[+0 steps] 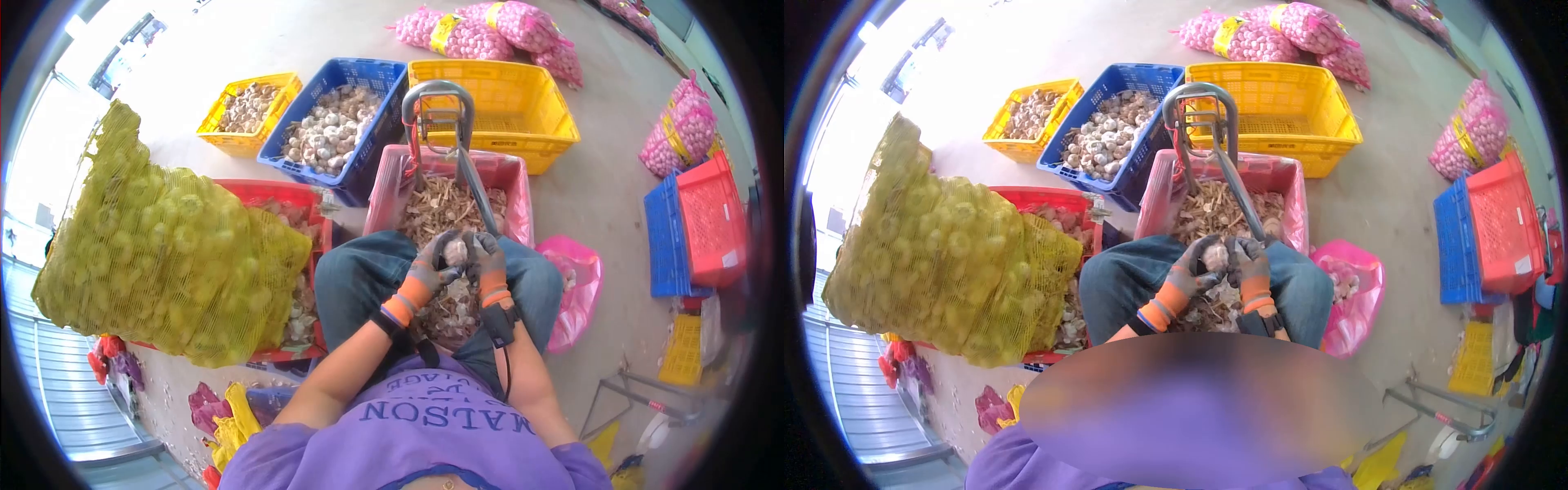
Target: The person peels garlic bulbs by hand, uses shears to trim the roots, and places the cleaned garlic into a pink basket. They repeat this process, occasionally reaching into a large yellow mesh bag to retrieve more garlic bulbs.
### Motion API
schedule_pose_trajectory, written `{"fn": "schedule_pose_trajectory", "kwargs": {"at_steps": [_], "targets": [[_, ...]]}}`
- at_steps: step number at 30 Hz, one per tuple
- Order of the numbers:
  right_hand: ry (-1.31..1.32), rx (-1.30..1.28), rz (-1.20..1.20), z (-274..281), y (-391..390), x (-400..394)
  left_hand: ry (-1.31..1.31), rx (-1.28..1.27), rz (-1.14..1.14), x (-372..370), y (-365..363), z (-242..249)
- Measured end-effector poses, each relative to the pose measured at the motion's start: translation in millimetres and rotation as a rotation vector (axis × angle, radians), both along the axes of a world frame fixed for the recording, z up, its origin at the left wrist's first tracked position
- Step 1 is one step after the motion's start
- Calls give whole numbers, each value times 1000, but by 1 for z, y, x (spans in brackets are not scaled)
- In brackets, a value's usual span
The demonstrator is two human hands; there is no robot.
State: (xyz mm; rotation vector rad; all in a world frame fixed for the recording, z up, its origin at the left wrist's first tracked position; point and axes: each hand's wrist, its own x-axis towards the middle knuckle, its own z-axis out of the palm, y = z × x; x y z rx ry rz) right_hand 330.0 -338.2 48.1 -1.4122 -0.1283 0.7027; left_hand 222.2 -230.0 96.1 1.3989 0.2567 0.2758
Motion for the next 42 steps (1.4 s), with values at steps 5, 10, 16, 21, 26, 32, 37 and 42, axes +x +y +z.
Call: {"fn": "schedule_pose_trajectory", "kwargs": {"at_steps": [5, 10, 16, 21, 26, 32, 37, 42], "targets": [[159, -318, 239, -14, 7, 8, -27, 123, 154, 2, 2, -36], [28, 93, 264, 27, 8, -12, 72, 196, 140, -11, 9, -13], [139, 280, 290, 28, 0, -5, 130, 399, 214, -13, 20, -8], [213, 300, 370, 39, -3, -2, 6, 424, 179, -14, 25, -18], [180, 301, 133, 28, 1, -5, -102, 182, 240, -11, 17, -8], [178, -170, 414, 48, 6, -16, 115, 886, 190, -7, 9, 4], [-570, -69, 193, 14, 7, -20, 155, 746, 154, -4, 8, 10], [-20, -286, 210, 25, 7, -21, 137, 694, 83, -8, 14, 6]]}}
